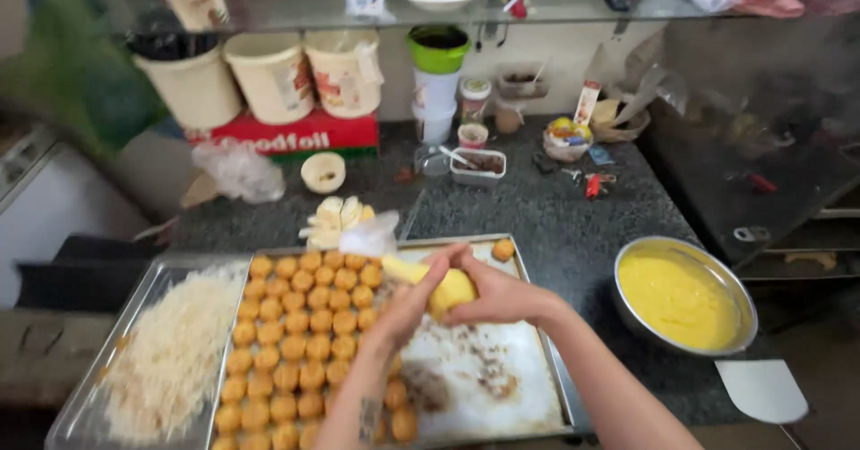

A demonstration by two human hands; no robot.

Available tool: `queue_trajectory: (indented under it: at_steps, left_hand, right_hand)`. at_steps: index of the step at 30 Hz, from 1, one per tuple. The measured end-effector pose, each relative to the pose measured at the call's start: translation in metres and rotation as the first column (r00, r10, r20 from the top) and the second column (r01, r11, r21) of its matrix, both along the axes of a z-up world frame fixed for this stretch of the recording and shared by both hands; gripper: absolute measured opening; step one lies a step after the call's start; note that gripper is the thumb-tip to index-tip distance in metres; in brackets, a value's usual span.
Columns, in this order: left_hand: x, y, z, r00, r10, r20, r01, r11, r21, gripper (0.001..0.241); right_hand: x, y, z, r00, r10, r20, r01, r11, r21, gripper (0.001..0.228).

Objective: Piping yellow cream filling into choux pastry shells and organizing them on a tray.

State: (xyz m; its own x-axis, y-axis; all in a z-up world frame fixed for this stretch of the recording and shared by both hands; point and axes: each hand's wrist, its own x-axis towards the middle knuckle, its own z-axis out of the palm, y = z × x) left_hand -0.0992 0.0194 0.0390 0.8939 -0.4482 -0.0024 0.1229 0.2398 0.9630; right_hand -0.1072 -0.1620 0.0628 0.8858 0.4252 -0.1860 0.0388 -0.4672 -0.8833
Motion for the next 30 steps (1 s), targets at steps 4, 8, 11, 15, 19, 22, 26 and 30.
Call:
queue_trajectory:
  at_steps: [4,8,11,15,19,22,26,30]
  left_hand:
    - [0.024,0.012,-0.003,0.959,0.229,-0.165,-0.258,0.947,-0.191,0.054]
    - [0.066,0.06,-0.021,0.865,0.412,-0.288,-0.501,0.742,-0.446,0.067]
    - [0.096,0.115,-0.045,0.815,0.539,-0.21,-0.564,0.659,-0.498,0.065]
    - [0.091,0.169,-0.035,0.814,0.561,-0.149,-0.536,0.627,-0.566,0.068]
    - [0.071,0.19,-0.02,0.793,0.607,-0.046,-0.53,0.652,-0.542,0.068]
    - [0.063,0.198,-0.024,0.785,0.62,0.006,-0.529,0.674,-0.515,0.069]
    - [0.059,0.203,-0.037,0.772,0.635,-0.022,-0.552,0.654,-0.518,0.07]
    - [0.054,0.206,-0.049,0.745,0.665,-0.054,-0.596,0.627,-0.501,0.068]
  right_hand:
    - [0.026,0.024,0.006,0.998,0.038,0.052,-0.035,0.998,-0.054,0.088]
    - [0.063,0.046,-0.015,0.972,-0.112,0.207,0.082,0.985,0.149,0.072]
    - [0.11,0.03,-0.085,0.848,-0.483,0.217,0.431,0.868,0.247,0.032]
    - [0.126,0.027,-0.194,0.853,-0.49,0.178,0.507,0.86,-0.06,0.03]
    - [0.112,0.059,-0.27,0.953,-0.288,-0.089,0.247,0.916,-0.317,0.048]
    - [0.105,0.085,-0.286,0.969,-0.188,-0.162,0.09,0.875,-0.476,0.073]
    - [0.102,0.105,-0.29,0.981,-0.167,-0.099,0.119,0.919,-0.376,0.079]
    - [0.097,0.114,-0.265,0.992,-0.124,-0.014,0.105,0.885,-0.453,0.07]
